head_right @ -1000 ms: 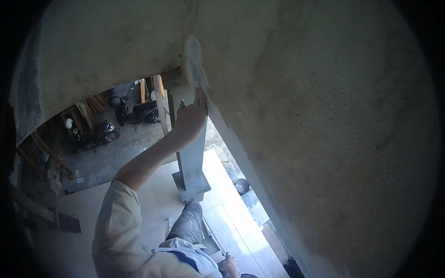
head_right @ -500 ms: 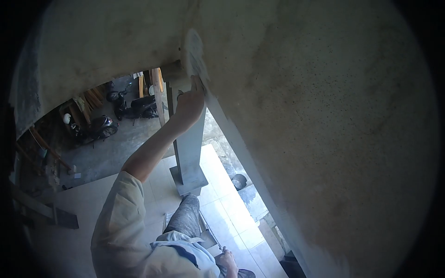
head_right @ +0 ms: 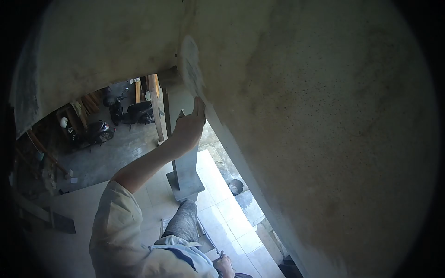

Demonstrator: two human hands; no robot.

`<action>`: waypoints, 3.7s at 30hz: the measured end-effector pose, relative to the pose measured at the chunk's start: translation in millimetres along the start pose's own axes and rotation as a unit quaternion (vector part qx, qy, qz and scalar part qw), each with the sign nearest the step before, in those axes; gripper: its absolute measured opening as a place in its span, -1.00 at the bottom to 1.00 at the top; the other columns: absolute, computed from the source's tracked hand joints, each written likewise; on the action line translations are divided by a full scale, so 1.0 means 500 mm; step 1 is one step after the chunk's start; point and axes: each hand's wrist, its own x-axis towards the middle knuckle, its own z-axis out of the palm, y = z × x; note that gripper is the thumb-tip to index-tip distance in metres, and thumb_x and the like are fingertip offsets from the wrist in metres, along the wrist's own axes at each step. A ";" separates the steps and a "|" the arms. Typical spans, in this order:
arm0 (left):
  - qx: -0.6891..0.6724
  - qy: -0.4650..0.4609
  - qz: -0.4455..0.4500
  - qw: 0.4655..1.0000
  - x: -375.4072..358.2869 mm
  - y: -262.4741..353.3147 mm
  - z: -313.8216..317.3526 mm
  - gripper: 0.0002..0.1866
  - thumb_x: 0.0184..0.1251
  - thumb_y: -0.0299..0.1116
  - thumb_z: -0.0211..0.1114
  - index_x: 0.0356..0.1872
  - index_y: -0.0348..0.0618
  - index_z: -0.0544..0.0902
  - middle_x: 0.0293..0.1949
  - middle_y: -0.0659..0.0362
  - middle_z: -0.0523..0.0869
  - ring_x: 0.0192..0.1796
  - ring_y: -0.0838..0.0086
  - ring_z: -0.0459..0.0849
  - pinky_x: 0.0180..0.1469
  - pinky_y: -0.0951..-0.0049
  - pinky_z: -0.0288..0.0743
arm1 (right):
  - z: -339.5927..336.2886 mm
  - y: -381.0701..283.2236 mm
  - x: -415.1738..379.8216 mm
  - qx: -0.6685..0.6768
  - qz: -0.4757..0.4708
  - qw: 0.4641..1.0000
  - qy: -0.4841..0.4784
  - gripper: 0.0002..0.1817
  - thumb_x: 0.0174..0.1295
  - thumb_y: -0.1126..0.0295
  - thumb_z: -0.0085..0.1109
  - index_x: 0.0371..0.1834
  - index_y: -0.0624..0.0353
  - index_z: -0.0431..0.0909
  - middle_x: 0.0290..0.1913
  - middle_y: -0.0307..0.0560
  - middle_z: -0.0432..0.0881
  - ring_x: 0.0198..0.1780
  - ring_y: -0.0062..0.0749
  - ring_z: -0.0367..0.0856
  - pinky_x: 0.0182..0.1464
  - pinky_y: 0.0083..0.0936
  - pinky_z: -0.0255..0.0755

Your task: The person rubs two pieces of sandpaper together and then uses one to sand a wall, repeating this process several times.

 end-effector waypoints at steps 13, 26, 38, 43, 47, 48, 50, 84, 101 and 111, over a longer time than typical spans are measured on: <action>0.047 0.088 -0.034 0.994 0.094 -0.099 0.040 -0.25 0.03 -0.55 0.28 0.25 -0.66 0.13 0.25 -0.41 0.30 -0.34 0.20 0.75 -0.29 0.21 0.66 | -0.047 -0.069 -0.047 -0.017 -0.022 1.000 -0.007 -0.53 0.10 0.37 -0.17 0.03 0.40 0.48 0.03 0.48 0.50 0.13 0.31 0.46 0.20 -0.08 0.32; -0.045 0.029 -0.110 0.993 0.148 -0.157 0.080 -0.24 0.07 -0.51 0.25 0.25 -0.68 0.10 0.20 -0.38 0.37 -0.43 0.18 0.75 -0.15 0.03 0.62 | -0.011 0.011 0.022 -0.031 0.002 0.998 -0.052 -0.51 0.13 0.32 -0.12 0.04 0.50 0.44 -0.08 0.54 0.53 0.07 0.36 0.47 0.14 -0.03 0.34; -0.036 -0.005 -0.110 0.993 0.183 -0.169 0.065 -0.29 0.06 -0.53 0.27 0.17 -0.80 0.15 -0.05 -0.40 0.54 -0.39 0.19 0.75 -0.09 -0.13 0.55 | -0.008 0.016 0.004 -0.048 -0.058 0.997 0.004 -0.61 0.13 0.41 -0.22 -0.15 0.50 0.49 -0.17 0.46 0.55 -0.03 0.25 0.51 0.06 -0.04 0.36; 0.035 0.083 -0.030 0.995 0.088 -0.099 0.041 -0.32 -0.02 -0.57 0.32 0.15 -0.72 0.27 -0.28 -0.18 0.65 -0.37 0.26 0.75 -0.21 0.00 0.61 | -0.002 -0.010 -0.003 -0.056 -0.032 0.998 0.009 -0.62 0.10 0.41 -0.20 -0.15 0.46 0.50 -0.18 0.46 0.56 -0.02 0.27 0.51 0.08 -0.06 0.35; 0.015 -0.004 -0.100 0.995 0.157 -0.144 0.062 -0.37 -0.02 -0.51 0.37 0.11 -0.63 0.37 0.08 -0.33 0.47 -0.33 0.24 0.75 -0.02 -0.11 0.55 | -0.027 -0.009 0.006 -0.050 -0.002 0.998 -0.038 -0.63 0.09 0.41 -0.16 -0.16 0.45 0.50 -0.14 0.47 0.56 -0.01 0.29 0.52 0.06 -0.06 0.37; 0.036 0.025 -0.100 0.994 0.145 -0.133 0.066 -0.37 -0.02 -0.50 0.36 0.10 -0.64 0.37 0.06 -0.34 0.48 -0.32 0.23 0.75 -0.03 -0.11 0.56 | -0.019 0.001 0.009 -0.042 -0.004 0.999 -0.025 -0.64 0.09 0.40 -0.15 -0.16 0.45 0.50 -0.13 0.47 0.56 0.00 0.29 0.52 0.06 -0.06 0.38; 0.072 0.071 -0.070 0.992 0.100 -0.091 0.064 -0.36 0.00 -0.50 0.36 0.10 -0.68 0.35 0.07 -0.38 0.45 -0.30 0.22 0.75 -0.02 -0.10 0.56 | -0.011 -0.007 0.012 -0.036 -0.025 0.999 0.007 -0.64 0.09 0.39 -0.14 -0.17 0.45 0.51 -0.12 0.48 0.55 -0.01 0.30 0.52 0.06 -0.06 0.38; -0.128 -0.018 -0.042 0.991 -0.025 -0.033 0.063 -0.36 0.22 -0.49 0.14 0.30 -0.51 0.13 -0.05 -0.24 0.59 -0.24 0.11 0.72 0.08 0.06 0.51 | 0.007 0.013 -0.009 -0.005 -0.011 1.000 -0.001 -0.51 0.08 0.43 -0.15 0.12 0.35 0.39 0.12 0.40 0.42 0.17 0.25 0.40 0.23 -0.06 0.29; -0.824 -0.358 -0.359 0.252 -0.423 0.295 0.233 -0.64 0.24 -0.53 0.13 0.08 -0.38 0.45 0.01 0.01 0.58 0.08 0.28 0.58 0.22 0.27 0.43 | -0.198 -0.186 -0.082 0.644 -0.001 0.746 0.170 -0.62 0.22 0.27 0.26 0.00 0.11 0.33 -0.46 -0.40 0.23 -0.55 -0.74 0.20 -0.52 -0.71 0.15; -0.760 -0.504 -0.298 0.282 -0.437 0.312 0.250 -0.61 0.30 -0.47 0.11 0.12 -0.45 0.43 0.02 0.00 0.60 0.04 0.35 0.62 0.14 0.37 0.52 | -0.245 -0.234 -0.081 0.756 -0.093 0.640 0.098 -0.80 0.29 0.27 0.22 -0.21 0.08 0.42 -0.42 -0.38 0.38 -0.49 -0.72 0.31 -0.52 -0.73 0.16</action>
